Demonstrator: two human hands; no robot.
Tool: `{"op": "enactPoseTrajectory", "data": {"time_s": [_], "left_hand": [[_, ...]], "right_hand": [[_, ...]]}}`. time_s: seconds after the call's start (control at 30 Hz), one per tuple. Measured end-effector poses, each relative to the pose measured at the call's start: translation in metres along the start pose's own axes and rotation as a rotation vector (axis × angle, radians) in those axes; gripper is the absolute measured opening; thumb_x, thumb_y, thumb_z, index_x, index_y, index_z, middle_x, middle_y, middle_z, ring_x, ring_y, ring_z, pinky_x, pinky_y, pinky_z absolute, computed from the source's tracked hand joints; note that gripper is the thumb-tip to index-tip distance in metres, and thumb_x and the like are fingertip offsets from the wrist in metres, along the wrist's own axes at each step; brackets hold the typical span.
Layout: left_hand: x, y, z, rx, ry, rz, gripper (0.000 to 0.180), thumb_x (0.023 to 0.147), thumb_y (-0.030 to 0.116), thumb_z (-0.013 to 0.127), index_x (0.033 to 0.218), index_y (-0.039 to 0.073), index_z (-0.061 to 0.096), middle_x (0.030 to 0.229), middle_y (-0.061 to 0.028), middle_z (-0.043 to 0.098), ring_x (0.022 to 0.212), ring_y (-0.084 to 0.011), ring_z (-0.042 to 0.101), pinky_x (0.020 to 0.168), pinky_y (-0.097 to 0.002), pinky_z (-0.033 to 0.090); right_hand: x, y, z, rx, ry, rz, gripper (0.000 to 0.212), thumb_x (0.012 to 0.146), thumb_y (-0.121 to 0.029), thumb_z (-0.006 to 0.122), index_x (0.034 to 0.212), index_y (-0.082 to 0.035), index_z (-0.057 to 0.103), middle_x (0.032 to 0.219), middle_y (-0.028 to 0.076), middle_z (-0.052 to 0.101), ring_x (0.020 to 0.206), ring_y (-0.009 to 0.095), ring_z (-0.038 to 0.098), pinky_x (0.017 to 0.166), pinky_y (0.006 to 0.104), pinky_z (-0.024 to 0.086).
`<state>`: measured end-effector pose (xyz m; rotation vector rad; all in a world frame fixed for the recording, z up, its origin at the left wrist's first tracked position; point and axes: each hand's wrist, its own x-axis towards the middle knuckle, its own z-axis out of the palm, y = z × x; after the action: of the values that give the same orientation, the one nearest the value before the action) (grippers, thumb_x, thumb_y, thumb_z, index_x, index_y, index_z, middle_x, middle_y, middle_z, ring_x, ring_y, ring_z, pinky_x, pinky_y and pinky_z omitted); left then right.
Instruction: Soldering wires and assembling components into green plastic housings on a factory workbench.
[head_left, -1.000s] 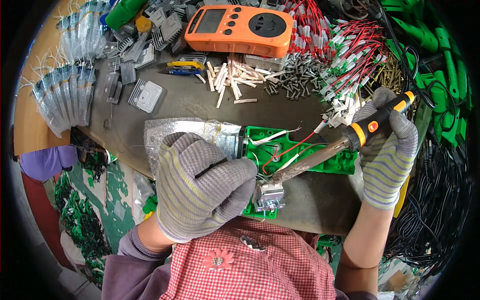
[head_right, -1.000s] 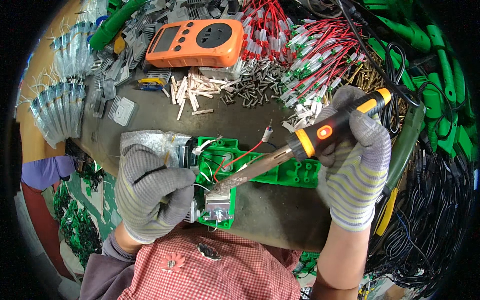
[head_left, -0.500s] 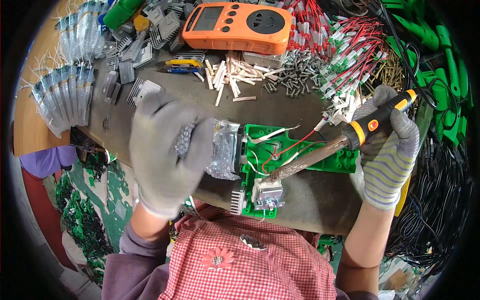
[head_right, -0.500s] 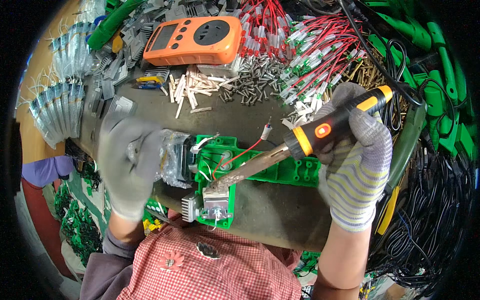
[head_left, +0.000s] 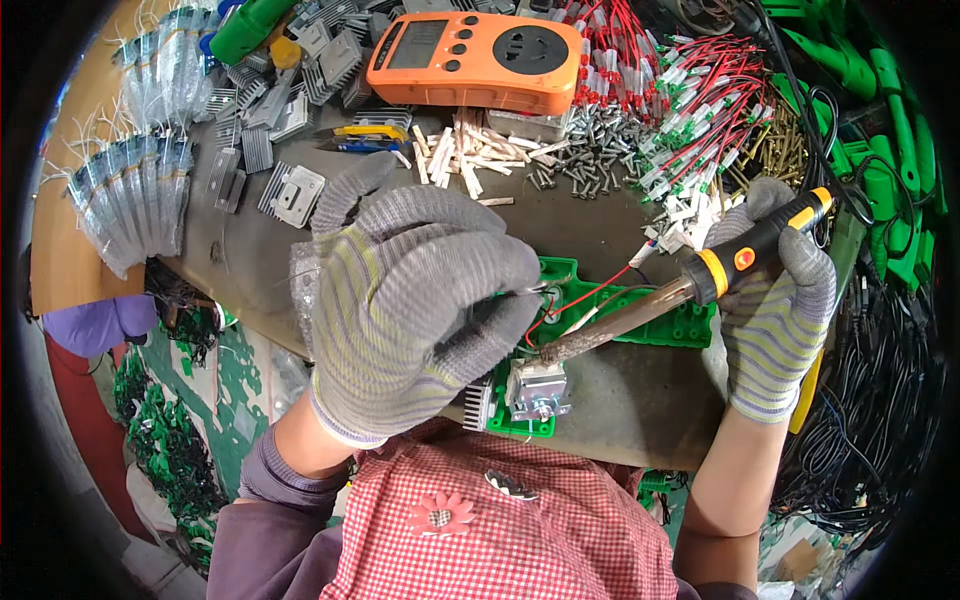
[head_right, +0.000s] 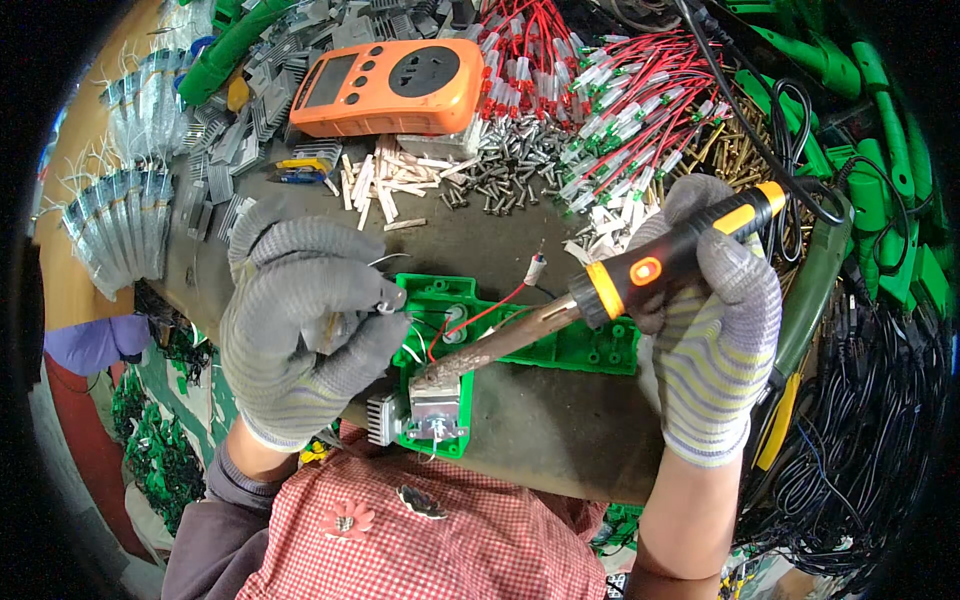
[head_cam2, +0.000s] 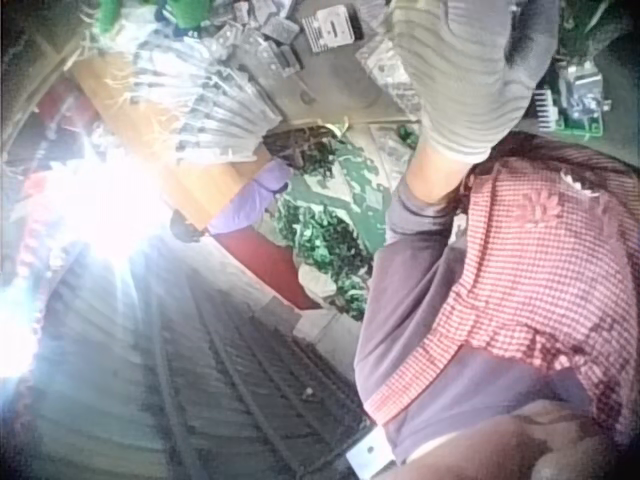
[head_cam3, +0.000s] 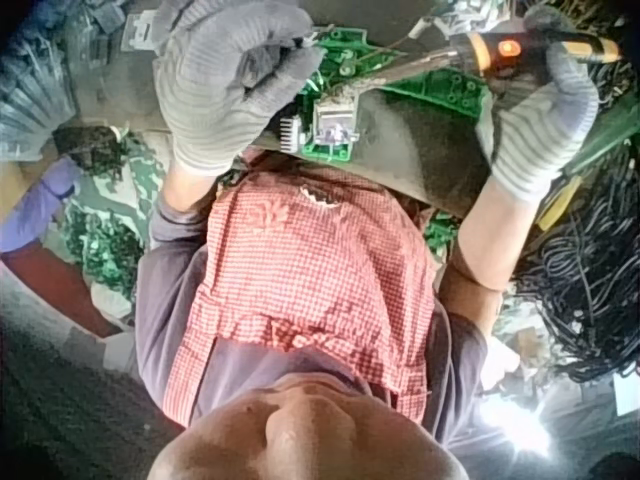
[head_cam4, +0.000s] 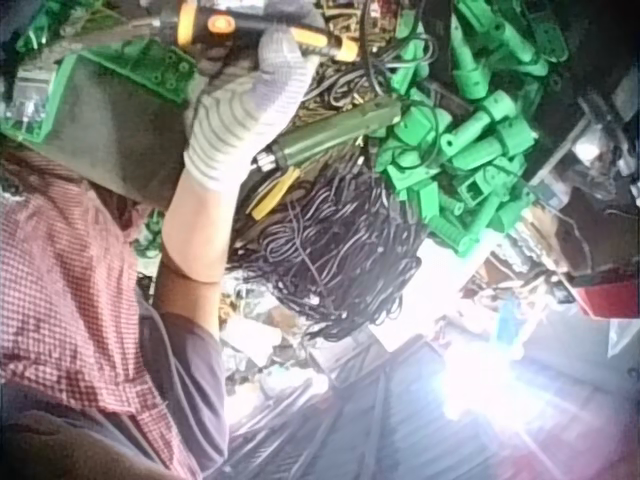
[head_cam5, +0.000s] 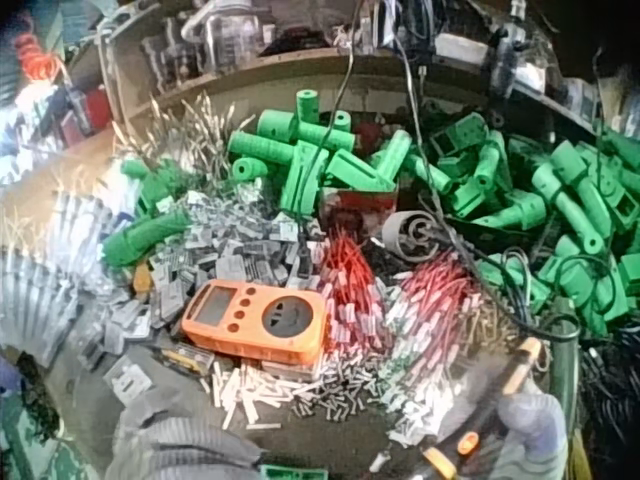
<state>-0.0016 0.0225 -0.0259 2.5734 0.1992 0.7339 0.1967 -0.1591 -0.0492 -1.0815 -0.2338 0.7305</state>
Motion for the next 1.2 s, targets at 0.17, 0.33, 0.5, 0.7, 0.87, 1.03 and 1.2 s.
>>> {"op": "enactPoseTrajectory", "data": {"time_s": [0.17, 0.33, 0.5, 0.7, 0.87, 1.03, 1.2], "left_hand": [[0.003, -0.004, -0.002, 0.020, -0.005, 0.115, 0.029, 0.070, 0.004, 0.079, 0.096, 0.009, 0.067, 0.090, -0.0070, 0.068, 0.083, -0.0250, 0.064, 0.092, -0.0463, 0.041], [0.007, -0.004, -0.010, 0.152, -0.132, 0.240, 0.020, 0.077, 0.007, 0.073, 0.096, 0.008, 0.073, 0.082, -0.0051, 0.065, 0.078, -0.0253, 0.062, 0.088, -0.0459, 0.044], [-0.005, -0.003, 0.005, -0.183, -0.016, -0.078, 0.020, 0.077, 0.006, 0.074, 0.096, 0.006, 0.070, 0.084, -0.0064, 0.064, 0.076, -0.0263, 0.060, 0.074, -0.0393, 0.048], [0.002, -0.014, 0.002, -0.124, -0.063, 0.083, 0.014, 0.077, 0.003, 0.071, 0.087, 0.009, 0.064, 0.085, -0.0040, 0.064, 0.077, -0.0245, 0.058, 0.077, -0.0379, 0.046], [-0.001, -0.013, 0.007, -0.194, -0.147, 0.045, 0.008, 0.078, 0.007, 0.067, 0.082, 0.013, 0.063, 0.081, -0.0007, 0.060, 0.079, -0.0236, 0.057, 0.082, -0.0402, 0.042], [0.001, -0.014, 0.002, -0.135, -0.222, 0.091, 0.004, 0.080, 0.016, 0.068, 0.081, 0.017, 0.065, 0.081, 0.0010, 0.058, 0.081, -0.0235, 0.056, 0.083, -0.0419, 0.041], [-0.005, -0.017, 0.006, -0.078, -0.231, 0.138, 0.004, 0.080, 0.024, 0.069, 0.081, 0.021, 0.067, 0.082, 0.0023, 0.056, 0.083, -0.0241, 0.054, 0.083, -0.0419, 0.040]], "right_hand": [[-0.001, 0.001, 0.007, -0.007, 0.093, -0.014, 0.043, 0.083, -0.030, 0.063, 0.112, 0.000, 0.055, 0.089, 0.009, 0.063, 0.078, 0.018, 0.065, 0.074, 0.0315, 0.056], [0.000, 0.001, 0.002, -0.047, 0.051, -0.011, 0.043, 0.082, -0.031, 0.064, 0.111, 0.000, 0.055, 0.088, 0.009, 0.063, 0.077, 0.018, 0.064, 0.074, 0.0311, 0.056], [-0.002, 0.001, 0.009, -0.042, 0.080, -0.017, 0.043, 0.082, -0.031, 0.065, 0.111, -0.001, 0.055, 0.087, 0.009, 0.062, 0.077, 0.018, 0.064, 0.074, 0.0315, 0.055], [-0.003, 0.003, 0.001, 0.023, 0.028, 0.007, 0.042, 0.083, -0.031, 0.065, 0.111, -0.001, 0.055, 0.087, 0.009, 0.063, 0.079, 0.018, 0.064, 0.075, 0.0325, 0.056], [-0.003, 0.004, -0.001, 0.113, -0.018, -0.003, 0.039, 0.086, -0.027, 0.064, 0.114, -0.001, 0.056, 0.091, 0.009, 0.064, 0.081, 0.019, 0.065, 0.077, 0.0341, 0.057], [-0.007, 0.004, 0.006, 0.063, 0.116, -0.040, 0.047, 0.086, -0.030, 0.067, 0.118, 0.001, 0.055, 0.097, 0.009, 0.062, 0.083, 0.020, 0.063, 0.075, 0.0324, 0.054], [-0.008, 0.001, 0.001, 0.053, 0.134, -0.043, 0.048, 0.086, -0.031, 0.066, 0.118, 0.002, 0.054, 0.094, 0.010, 0.062, 0.078, 0.021, 0.063, 0.071, 0.0333, 0.055]]}}
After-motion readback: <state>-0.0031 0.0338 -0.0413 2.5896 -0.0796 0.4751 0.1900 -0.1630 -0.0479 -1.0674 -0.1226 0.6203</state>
